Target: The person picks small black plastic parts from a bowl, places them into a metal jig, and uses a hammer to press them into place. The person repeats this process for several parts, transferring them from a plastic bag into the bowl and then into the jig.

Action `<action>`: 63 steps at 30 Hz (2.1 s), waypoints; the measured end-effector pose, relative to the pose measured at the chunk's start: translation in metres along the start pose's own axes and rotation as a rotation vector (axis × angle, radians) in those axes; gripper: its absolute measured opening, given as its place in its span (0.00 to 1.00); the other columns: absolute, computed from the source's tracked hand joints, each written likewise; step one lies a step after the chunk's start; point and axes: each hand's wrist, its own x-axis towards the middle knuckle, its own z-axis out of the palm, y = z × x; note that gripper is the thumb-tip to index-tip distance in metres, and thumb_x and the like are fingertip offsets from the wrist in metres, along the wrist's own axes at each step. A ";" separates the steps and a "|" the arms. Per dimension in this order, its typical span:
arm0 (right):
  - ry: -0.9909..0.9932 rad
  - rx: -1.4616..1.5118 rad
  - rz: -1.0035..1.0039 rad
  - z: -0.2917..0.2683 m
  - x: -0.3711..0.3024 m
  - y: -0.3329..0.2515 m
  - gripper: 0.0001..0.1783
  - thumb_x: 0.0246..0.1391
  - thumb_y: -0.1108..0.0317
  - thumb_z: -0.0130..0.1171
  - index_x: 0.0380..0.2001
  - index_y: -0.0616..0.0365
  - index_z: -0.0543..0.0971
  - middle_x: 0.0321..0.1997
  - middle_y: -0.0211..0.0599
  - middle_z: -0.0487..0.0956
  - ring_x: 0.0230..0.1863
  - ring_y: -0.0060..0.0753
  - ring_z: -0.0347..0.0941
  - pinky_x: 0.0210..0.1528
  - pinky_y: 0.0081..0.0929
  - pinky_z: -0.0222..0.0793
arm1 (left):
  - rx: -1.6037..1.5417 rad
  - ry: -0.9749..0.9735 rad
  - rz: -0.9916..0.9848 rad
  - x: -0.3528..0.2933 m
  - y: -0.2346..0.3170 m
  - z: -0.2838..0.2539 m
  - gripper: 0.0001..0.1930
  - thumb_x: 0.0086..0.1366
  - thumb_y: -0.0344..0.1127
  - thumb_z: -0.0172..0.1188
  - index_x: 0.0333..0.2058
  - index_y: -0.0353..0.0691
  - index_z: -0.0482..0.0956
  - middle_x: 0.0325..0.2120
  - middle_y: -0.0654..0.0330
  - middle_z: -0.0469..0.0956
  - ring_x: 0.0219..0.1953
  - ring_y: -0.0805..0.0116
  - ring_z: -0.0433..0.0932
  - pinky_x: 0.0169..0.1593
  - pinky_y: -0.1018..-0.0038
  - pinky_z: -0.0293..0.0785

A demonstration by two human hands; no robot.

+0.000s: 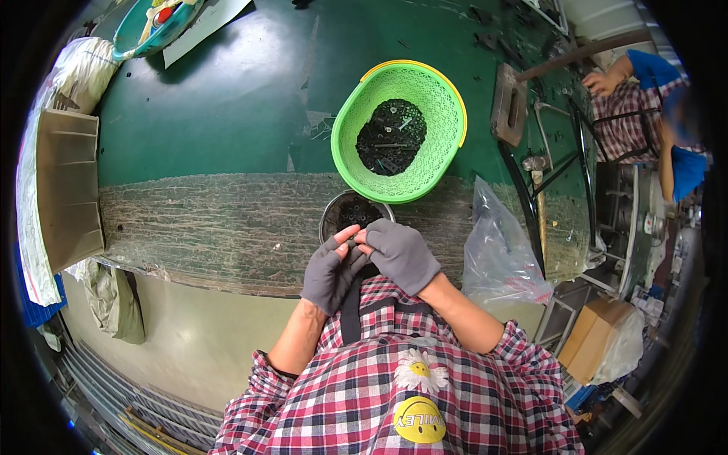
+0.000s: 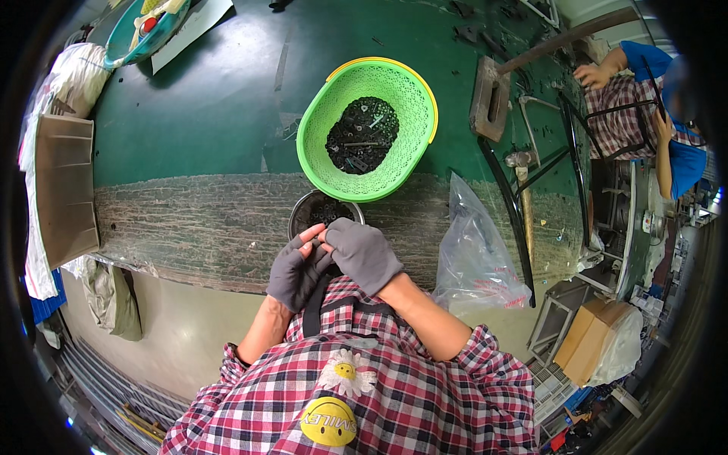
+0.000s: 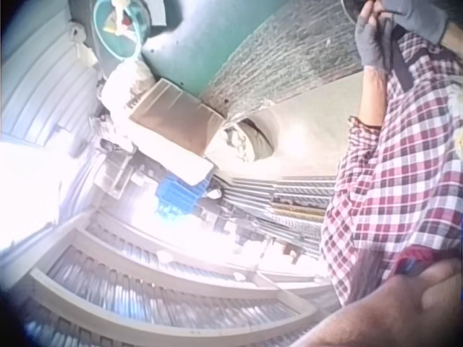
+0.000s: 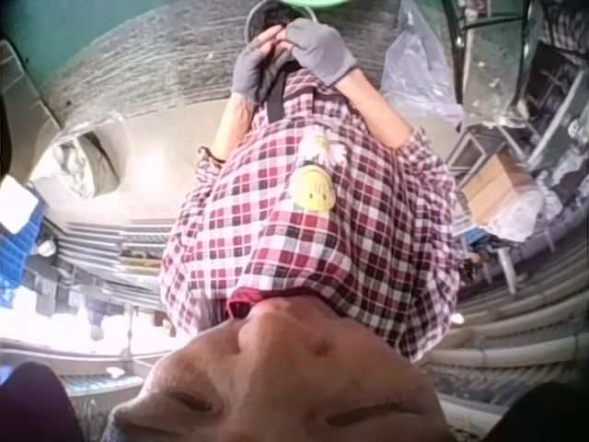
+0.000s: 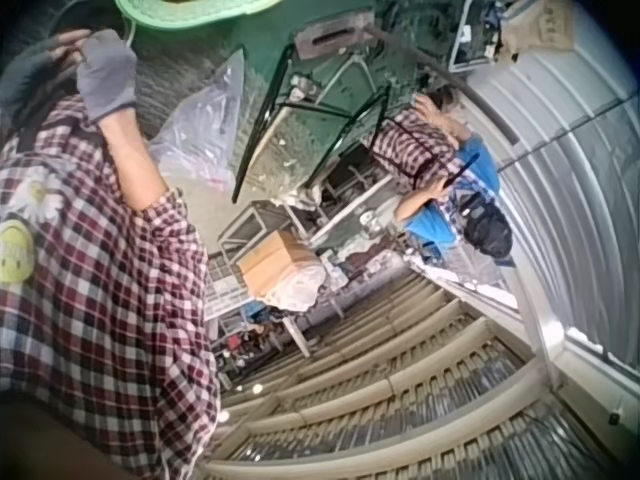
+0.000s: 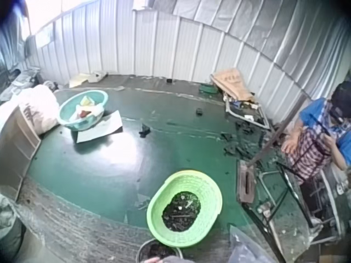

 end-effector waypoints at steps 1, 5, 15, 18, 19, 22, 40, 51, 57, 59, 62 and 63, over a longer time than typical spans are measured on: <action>-0.009 -0.066 -0.036 0.001 0.001 0.000 0.05 0.52 0.69 0.62 0.32 0.57 0.80 0.32 0.35 0.78 0.33 0.41 0.77 0.33 0.33 0.74 | -0.007 -0.023 0.008 0.000 0.001 0.003 0.23 0.71 0.30 0.50 0.62 0.27 0.62 0.54 0.47 0.74 0.57 0.57 0.75 0.63 0.64 0.73; -0.044 -0.243 -0.143 0.008 0.001 0.005 0.05 0.55 0.68 0.56 0.30 0.56 0.78 0.30 0.36 0.75 0.31 0.39 0.77 0.30 0.33 0.74 | 0.042 -0.041 0.028 -0.002 -0.002 0.002 0.27 0.74 0.42 0.49 0.63 0.27 0.61 0.56 0.47 0.72 0.61 0.56 0.71 0.67 0.60 0.65; 0.199 0.659 0.368 0.002 -0.005 0.000 0.03 0.61 0.73 0.55 0.34 0.61 0.76 0.29 0.33 0.78 0.26 0.26 0.77 0.28 0.23 0.72 | -0.388 -0.127 -0.100 -0.008 0.008 0.029 0.43 0.73 0.64 0.36 0.66 0.25 0.54 0.67 0.40 0.57 0.70 0.47 0.57 0.72 0.55 0.55; 0.239 0.989 0.528 -0.010 -0.018 0.000 0.05 0.65 0.73 0.51 0.39 0.62 0.75 0.30 0.33 0.80 0.26 0.19 0.75 0.28 0.17 0.69 | -0.487 -0.163 -0.125 -0.013 0.011 0.040 0.44 0.72 0.64 0.37 0.67 0.25 0.51 0.69 0.39 0.52 0.71 0.46 0.53 0.73 0.54 0.52; 0.253 1.064 0.569 -0.014 -0.022 -0.001 0.05 0.65 0.73 0.51 0.39 0.61 0.75 0.31 0.33 0.81 0.26 0.19 0.75 0.28 0.16 0.69 | -0.520 -0.180 -0.132 -0.015 0.011 0.040 0.44 0.72 0.64 0.37 0.67 0.25 0.51 0.69 0.39 0.52 0.71 0.46 0.53 0.73 0.53 0.52; 0.257 1.236 0.634 -0.027 -0.034 -0.013 0.03 0.65 0.74 0.51 0.40 0.60 0.74 0.35 0.34 0.80 0.28 0.16 0.73 0.30 0.15 0.69 | -0.521 -0.208 -0.127 -0.018 0.010 0.042 0.44 0.72 0.64 0.37 0.67 0.25 0.50 0.70 0.40 0.51 0.72 0.46 0.52 0.73 0.54 0.52; 0.000 1.044 0.566 -0.017 -0.041 -0.023 0.08 0.60 0.71 0.59 0.39 0.64 0.81 0.30 0.30 0.80 0.28 0.16 0.75 0.30 0.17 0.72 | -0.376 -0.152 -0.077 -0.018 -0.010 0.032 0.40 0.73 0.63 0.35 0.65 0.29 0.59 0.66 0.43 0.59 0.66 0.49 0.63 0.65 0.54 0.66; -0.058 -0.223 -0.214 -0.007 -0.023 -0.025 0.06 0.50 0.69 0.62 0.30 0.59 0.78 0.31 0.40 0.78 0.35 0.44 0.78 0.34 0.34 0.74 | -0.288 -0.135 -0.046 -0.021 -0.003 0.043 0.42 0.73 0.65 0.33 0.67 0.30 0.57 0.69 0.45 0.57 0.69 0.53 0.58 0.70 0.57 0.57; -0.123 0.814 0.436 -0.025 -0.015 -0.024 0.04 0.59 0.74 0.54 0.34 0.60 0.78 0.35 0.32 0.80 0.28 0.25 0.76 0.33 0.21 0.72 | -0.397 -0.208 -0.054 -0.018 0.003 0.038 0.43 0.72 0.64 0.37 0.68 0.29 0.52 0.70 0.44 0.52 0.71 0.51 0.55 0.72 0.56 0.54; -0.178 1.267 0.452 -0.029 -0.020 -0.009 0.06 0.60 0.75 0.52 0.37 0.64 0.78 0.37 0.32 0.79 0.32 0.21 0.74 0.37 0.21 0.71 | -0.448 -0.192 -0.061 -0.019 0.006 0.045 0.43 0.72 0.65 0.37 0.68 0.29 0.53 0.70 0.44 0.52 0.71 0.51 0.54 0.72 0.56 0.54; -0.229 1.444 0.372 -0.044 -0.017 -0.017 0.04 0.59 0.74 0.55 0.33 0.63 0.77 0.32 0.31 0.77 0.33 0.19 0.72 0.38 0.21 0.69 | -0.412 -0.184 -0.041 -0.019 0.007 0.047 0.44 0.71 0.66 0.37 0.68 0.30 0.54 0.70 0.45 0.52 0.72 0.51 0.52 0.73 0.58 0.52; -0.245 1.410 0.373 -0.044 -0.012 -0.015 0.05 0.59 0.73 0.56 0.33 0.63 0.77 0.32 0.30 0.77 0.32 0.19 0.71 0.37 0.20 0.68 | -0.402 -0.181 -0.042 -0.019 0.007 0.048 0.44 0.71 0.66 0.36 0.68 0.29 0.54 0.70 0.45 0.52 0.72 0.51 0.53 0.73 0.58 0.52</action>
